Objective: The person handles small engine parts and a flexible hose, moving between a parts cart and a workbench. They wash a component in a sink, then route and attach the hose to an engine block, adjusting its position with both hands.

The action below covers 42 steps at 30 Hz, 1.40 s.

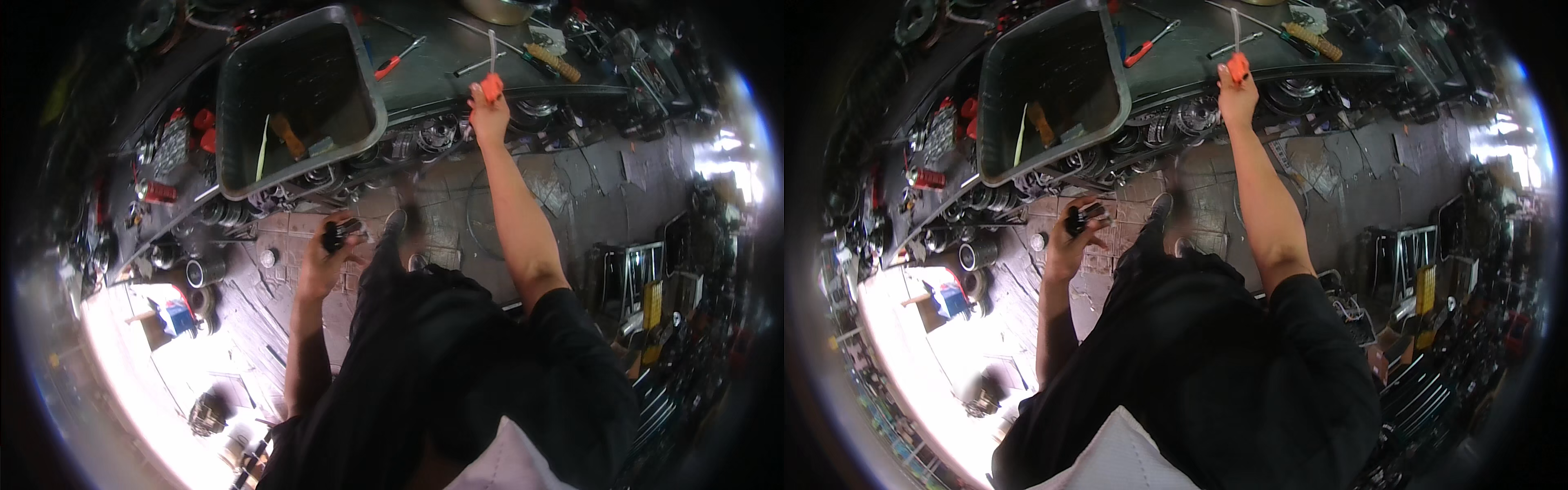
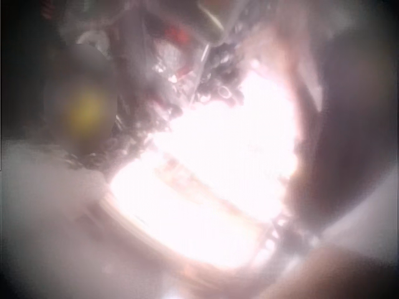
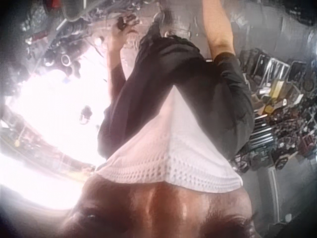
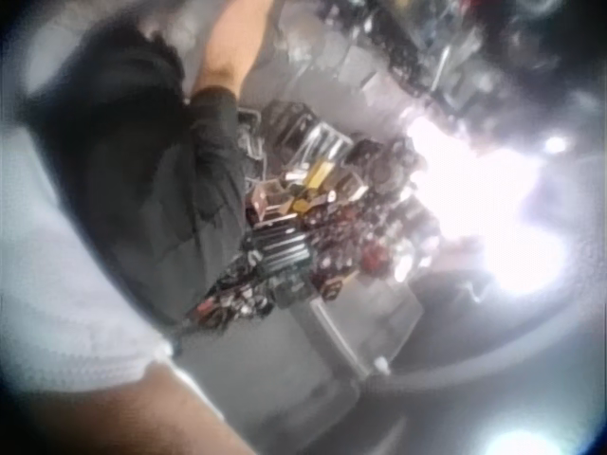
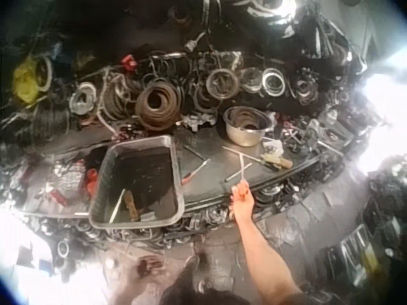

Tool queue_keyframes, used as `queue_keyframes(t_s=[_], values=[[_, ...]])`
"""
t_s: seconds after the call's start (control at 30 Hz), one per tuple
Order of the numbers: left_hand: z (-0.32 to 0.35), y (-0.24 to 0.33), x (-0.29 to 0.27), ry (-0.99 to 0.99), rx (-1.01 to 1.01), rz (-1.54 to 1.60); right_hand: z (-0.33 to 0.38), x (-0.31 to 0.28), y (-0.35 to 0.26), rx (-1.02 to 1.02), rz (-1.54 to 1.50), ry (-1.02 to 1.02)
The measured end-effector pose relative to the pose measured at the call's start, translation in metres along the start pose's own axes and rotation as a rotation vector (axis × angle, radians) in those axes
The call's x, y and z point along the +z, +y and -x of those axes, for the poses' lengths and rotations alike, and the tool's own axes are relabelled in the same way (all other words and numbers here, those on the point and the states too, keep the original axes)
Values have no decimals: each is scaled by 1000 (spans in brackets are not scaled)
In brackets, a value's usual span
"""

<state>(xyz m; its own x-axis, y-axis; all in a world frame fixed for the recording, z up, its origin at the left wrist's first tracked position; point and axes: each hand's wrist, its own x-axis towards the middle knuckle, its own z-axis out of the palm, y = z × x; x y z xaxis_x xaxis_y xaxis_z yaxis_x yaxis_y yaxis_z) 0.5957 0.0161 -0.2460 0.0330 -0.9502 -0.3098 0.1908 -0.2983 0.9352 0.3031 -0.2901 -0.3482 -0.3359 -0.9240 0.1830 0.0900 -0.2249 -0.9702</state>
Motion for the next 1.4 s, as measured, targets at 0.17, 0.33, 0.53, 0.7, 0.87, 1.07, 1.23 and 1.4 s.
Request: queue_keyframes(t_s=[0.17,0.33,0.53,0.7,0.87,1.07,1.23,1.4], values=[[-76,29,42,-341,-175,118,-13,11,13,-47,587,-17],[-140,29,86,-619,-234,53,47,-36,8,-363,894,109],[-180,-14,168,-835,-258,-528,160,-115,-94,117,346,64],[-144,-48,261,-1157,-415,-586,222,-171,-154,117,594,29],[-95,-84,356,-1381,-248,-818,270,-264,-172,148,571,231],[-25,-137,452,-1363,-170,-860,310,-370,-193,139,662,325],[16,-148,506,-1493,-143,-965,344,-430,-214,161,556,409],[50,-159,556,-1555,-294,-817,362,-478,-238,307,308,467]])
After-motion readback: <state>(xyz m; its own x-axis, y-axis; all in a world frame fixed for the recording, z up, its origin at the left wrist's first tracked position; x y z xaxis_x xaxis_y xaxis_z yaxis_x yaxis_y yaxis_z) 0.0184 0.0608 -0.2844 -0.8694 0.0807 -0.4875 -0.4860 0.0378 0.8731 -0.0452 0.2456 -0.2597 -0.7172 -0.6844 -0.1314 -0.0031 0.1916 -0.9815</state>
